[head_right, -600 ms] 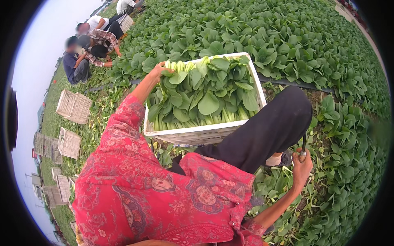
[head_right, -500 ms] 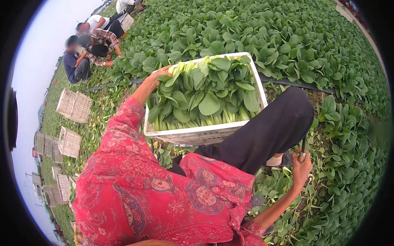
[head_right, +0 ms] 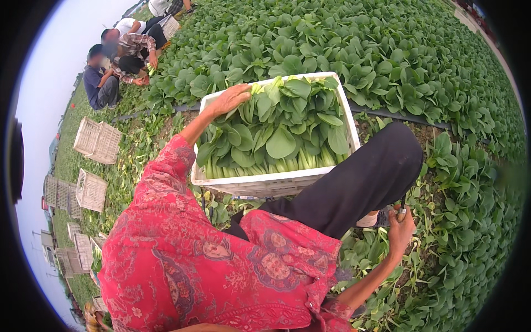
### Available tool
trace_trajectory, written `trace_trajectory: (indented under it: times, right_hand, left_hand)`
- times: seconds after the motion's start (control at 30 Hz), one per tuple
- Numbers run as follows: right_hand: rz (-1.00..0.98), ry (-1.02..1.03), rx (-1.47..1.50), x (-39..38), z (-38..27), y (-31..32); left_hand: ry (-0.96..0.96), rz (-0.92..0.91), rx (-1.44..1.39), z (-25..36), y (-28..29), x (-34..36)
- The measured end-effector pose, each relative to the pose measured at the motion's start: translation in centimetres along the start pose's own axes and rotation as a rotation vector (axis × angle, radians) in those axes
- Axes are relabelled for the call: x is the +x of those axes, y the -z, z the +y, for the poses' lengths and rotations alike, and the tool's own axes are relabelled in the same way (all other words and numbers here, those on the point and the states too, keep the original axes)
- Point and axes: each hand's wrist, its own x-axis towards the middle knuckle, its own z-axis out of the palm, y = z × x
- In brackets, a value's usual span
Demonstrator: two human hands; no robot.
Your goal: The person harvests leafy green vegetables in a field using a curved knife. They cut the stems near the base, gather the vegetables, and place them into a white crate. Other workers are visible in the background performing similar tasks.
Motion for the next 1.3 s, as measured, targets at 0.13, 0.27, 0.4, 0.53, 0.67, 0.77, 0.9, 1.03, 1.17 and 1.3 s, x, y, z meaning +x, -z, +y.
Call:
trace_trajectory:
  times: [0.13, 0.27, 0.4, 0.53, 0.67, 0.77, 0.9, 1.03, 1.17, 1.3]
  right_hand:
    - [-0.033, -0.121, 0.024, -0.3, -3.1, 0.4]
    - [-0.007, -0.020, 0.034, -0.1, -1.1, 0.1]
    - [0.055, 0.000, -0.029, 0.4, 2.6, 2.1]
    - [0.050, -0.212, 0.085, -0.4, 2.2, 0.9]
    - [-0.048, -0.390, 0.047, -0.3, 5.7, 2.2]
    - [0.215, -0.082, 0.148, -1.0, 12.0, 2.1]
    - [0.057, -0.218, -0.044, -2.5, 10.2, 2.6]
    - [0.047, -0.271, -0.070, -3.2, 11.4, 2.6]
    - [0.039, -0.261, -0.001, -3.1, 12.1, 1.6]
    - [0.033, -0.254, 0.040, -2.3, 13.5, 2.4]
  left_hand:
    - [-0.040, 0.247, 0.215, 3.2, -4.4, -2.0]
    - [0.015, -0.034, -0.043, -1.4, -3.4, -0.4]
    - [0.313, 0.022, -0.431, 3.0, 4.0, 5.9]
    - [0.221, -0.005, -0.514, 2.2, 3.9, 10.2]
    - [0.192, -0.281, -0.544, 1.6, 1.6, 12.9]
    - [0.211, -0.263, -0.786, -0.6, -1.0, 14.8]
    - [0.110, 0.089, -0.526, -3.0, -3.8, 13.8]
    - [0.588, 0.110, -0.604, -1.2, -6.1, 15.0]
    - [0.811, 0.160, -0.359, -3.4, -6.5, 14.9]
    - [1.054, 0.153, -0.715, -2.1, -3.4, 14.1]
